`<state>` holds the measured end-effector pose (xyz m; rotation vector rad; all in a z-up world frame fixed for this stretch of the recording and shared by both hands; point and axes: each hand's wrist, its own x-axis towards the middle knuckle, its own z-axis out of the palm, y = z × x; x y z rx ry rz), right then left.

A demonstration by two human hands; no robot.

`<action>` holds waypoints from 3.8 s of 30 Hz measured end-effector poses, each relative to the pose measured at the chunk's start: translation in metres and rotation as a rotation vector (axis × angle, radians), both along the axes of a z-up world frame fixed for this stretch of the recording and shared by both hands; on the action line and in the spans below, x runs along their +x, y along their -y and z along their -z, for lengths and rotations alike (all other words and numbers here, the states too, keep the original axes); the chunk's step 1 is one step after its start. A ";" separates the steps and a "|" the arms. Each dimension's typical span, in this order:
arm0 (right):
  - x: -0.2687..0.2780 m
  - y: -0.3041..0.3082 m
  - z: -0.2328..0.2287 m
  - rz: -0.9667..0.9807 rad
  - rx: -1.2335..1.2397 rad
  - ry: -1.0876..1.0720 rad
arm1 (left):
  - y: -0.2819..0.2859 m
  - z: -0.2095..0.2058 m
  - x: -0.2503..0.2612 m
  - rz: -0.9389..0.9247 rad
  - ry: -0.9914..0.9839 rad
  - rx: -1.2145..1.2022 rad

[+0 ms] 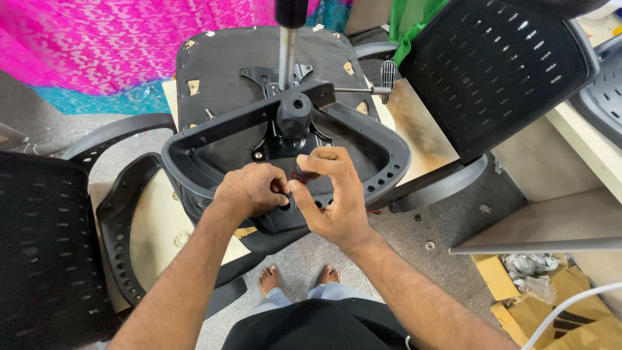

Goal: The person assembles an office chair by inserting and tightening screws into the chair base using a screwdriver. They align the base with the central column and secure it with multiple screws.

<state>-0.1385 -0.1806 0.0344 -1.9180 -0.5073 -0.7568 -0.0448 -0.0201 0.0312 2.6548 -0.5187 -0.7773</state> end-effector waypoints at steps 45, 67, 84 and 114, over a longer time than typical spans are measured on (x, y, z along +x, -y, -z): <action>-0.021 -0.069 -0.018 0.203 -0.069 0.030 | -0.019 0.037 0.001 0.278 0.358 -0.153; -0.022 -0.049 -0.014 0.128 -0.067 -0.013 | -0.012 0.015 -0.007 0.192 0.217 -0.131; -0.016 -0.029 -0.017 0.000 -0.008 0.046 | -0.006 0.030 -0.020 0.116 0.373 -0.158; -0.019 -0.022 -0.016 0.060 0.024 -0.096 | 0.001 0.019 -0.028 0.062 0.359 0.043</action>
